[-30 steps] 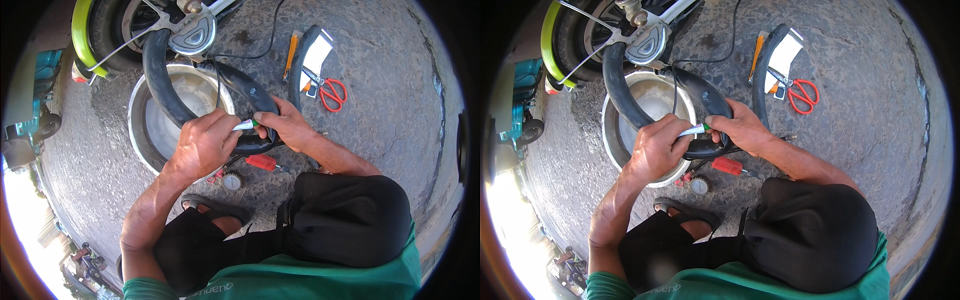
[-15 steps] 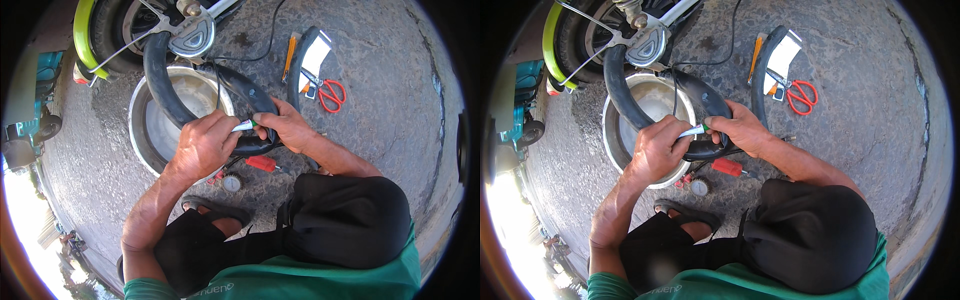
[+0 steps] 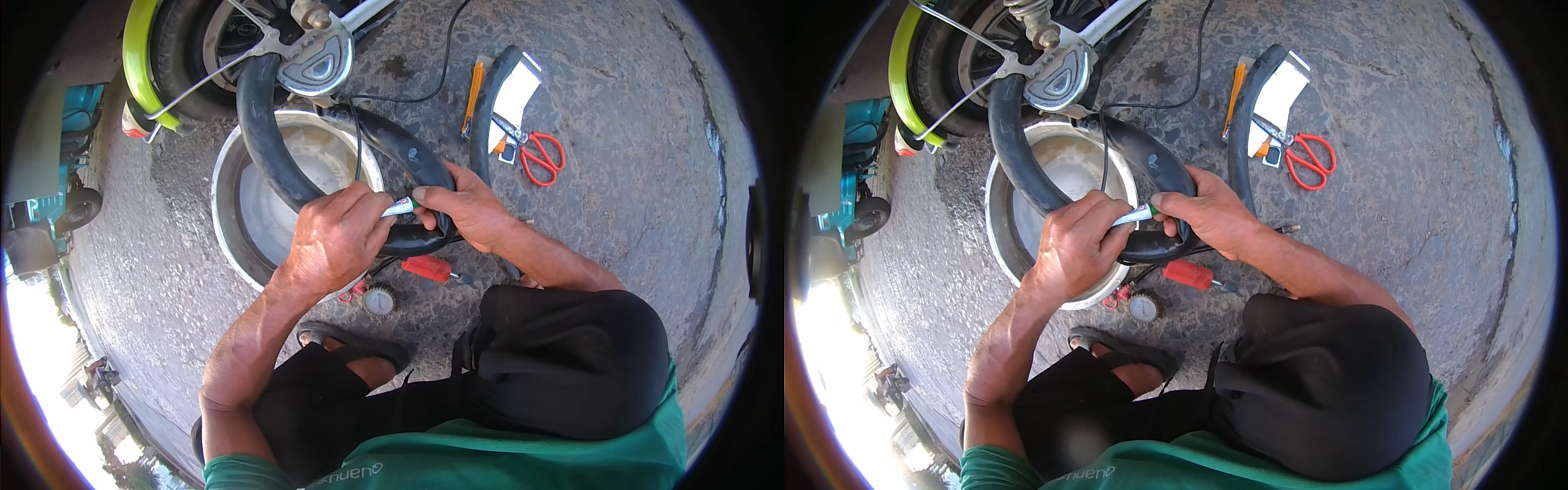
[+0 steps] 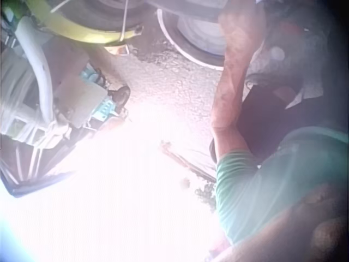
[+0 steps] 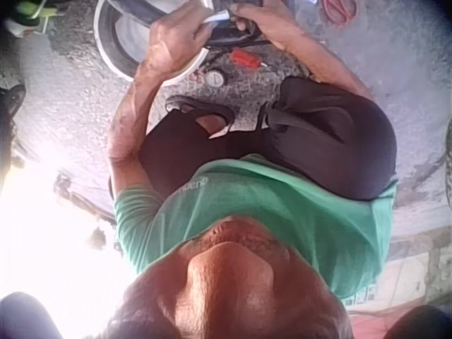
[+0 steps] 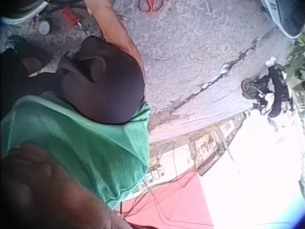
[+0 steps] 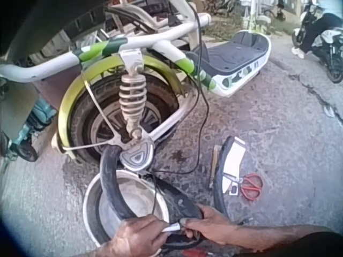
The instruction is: The person repairs a scooter tire by sanding the inner tube, applying glue, and attaching a patch. They then submerge the tube in water to check for leaks and prepare to reassemble the tire.
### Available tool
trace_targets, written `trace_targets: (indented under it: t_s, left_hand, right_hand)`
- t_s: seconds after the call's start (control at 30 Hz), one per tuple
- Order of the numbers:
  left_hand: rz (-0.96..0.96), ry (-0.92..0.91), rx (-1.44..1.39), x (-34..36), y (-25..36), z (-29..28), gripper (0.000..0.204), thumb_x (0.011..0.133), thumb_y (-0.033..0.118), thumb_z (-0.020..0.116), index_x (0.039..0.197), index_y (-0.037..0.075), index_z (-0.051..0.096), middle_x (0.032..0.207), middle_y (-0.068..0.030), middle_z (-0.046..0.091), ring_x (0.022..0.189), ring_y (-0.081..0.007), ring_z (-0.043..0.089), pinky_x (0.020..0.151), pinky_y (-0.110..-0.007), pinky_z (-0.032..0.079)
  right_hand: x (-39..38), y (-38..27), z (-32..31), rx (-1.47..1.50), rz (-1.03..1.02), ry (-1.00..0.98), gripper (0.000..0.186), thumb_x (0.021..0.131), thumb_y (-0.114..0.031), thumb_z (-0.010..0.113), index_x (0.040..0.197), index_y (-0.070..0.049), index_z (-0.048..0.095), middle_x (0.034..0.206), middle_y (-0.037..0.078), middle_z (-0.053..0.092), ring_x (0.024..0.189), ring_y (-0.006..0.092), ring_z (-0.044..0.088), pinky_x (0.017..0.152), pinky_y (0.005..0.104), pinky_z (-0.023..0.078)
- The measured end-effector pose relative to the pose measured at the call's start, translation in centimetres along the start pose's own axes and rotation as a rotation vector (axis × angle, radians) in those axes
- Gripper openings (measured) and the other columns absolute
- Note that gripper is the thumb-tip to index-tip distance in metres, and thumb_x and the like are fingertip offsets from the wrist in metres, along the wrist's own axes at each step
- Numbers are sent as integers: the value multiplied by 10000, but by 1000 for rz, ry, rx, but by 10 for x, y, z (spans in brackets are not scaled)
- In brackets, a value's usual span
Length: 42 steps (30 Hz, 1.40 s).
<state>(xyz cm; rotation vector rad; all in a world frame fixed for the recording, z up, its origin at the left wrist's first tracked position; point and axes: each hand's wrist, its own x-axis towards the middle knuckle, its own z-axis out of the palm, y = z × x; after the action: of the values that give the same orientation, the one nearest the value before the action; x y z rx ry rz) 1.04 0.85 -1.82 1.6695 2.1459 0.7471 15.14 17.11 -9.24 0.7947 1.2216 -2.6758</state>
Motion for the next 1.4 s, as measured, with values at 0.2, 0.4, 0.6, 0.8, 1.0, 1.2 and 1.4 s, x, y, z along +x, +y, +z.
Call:
trace_targets:
  t_s: [0.2, 0.4, 0.6, 0.8, 1.0, 1.2, 1.4]
  left_hand:
    - [-16, -27, -14, 0, -3, 0, 154, 819, 8, 754, 961, 28, 697, 806, -116, 638, 692, -312, 660, 607, -402, 516]
    - [11, 8, -17, 0, -3, 3, 165, 813, 9, 761, 963, 24, 696, 807, -118, 638, 694, -309, 660, 608, -401, 513]
    - [-13, -17, -16, -1, -3, 0, 150, 818, 8, 750, 959, 19, 698, 808, -122, 635, 701, -316, 658, 624, -401, 516]
    - [-157, 54, -231, 4, -4, -17, 139, 833, 28, 724, 970, 14, 706, 858, -111, 621, 796, -247, 647, 712, -363, 523]
    - [-509, 206, -852, 4, -9, -17, 145, 991, 127, 671, 1073, 9, 695, 871, -15, 631, 768, -109, 583, 707, -286, 486]
    - [-607, 235, -1401, 8, 3, -2, 179, 976, 153, 691, 1097, 28, 645, 962, -70, 667, 775, -140, 627, 742, -328, 539]
    - [-455, 214, -1341, 15, 29, 6, 126, 955, 36, 701, 1075, 11, 672, 946, -56, 710, 883, -150, 683, 862, -318, 551]
  right_hand:
    - [-1, 6, 0, 56, -59, -3, 295, 894, -136, 720, 1106, 15, 582, 875, 62, 638, 709, 109, 607, 675, 272, 486]
    - [0, 2, -4, -69, -27, -22, 366, 912, -106, 687, 1228, 23, 554, 852, 37, 627, 722, 89, 601, 677, 263, 475]
    - [-2, 0, 1, -40, -13, -1, 348, 927, -120, 690, 1220, 8, 555, 829, 34, 628, 719, 89, 600, 680, 264, 477]
    - [0, 5, -1, 4, -50, 0, 318, 921, -192, 708, 1117, 13, 564, 887, 60, 629, 721, 115, 612, 667, 281, 483]
    - [-3, 6, 1, -68, -72, 12, 308, 929, -199, 700, 1107, 11, 562, 853, 52, 625, 716, 110, 610, 654, 281, 481]
    - [-2, 6, 1, -146, -46, 24, 295, 935, -208, 699, 1083, 2, 554, 822, 43, 628, 704, 104, 610, 624, 278, 474]
    - [-1, 12, 1, -172, -86, 27, 302, 942, -216, 702, 1092, -1, 552, 811, 33, 631, 712, 98, 621, 622, 273, 470]
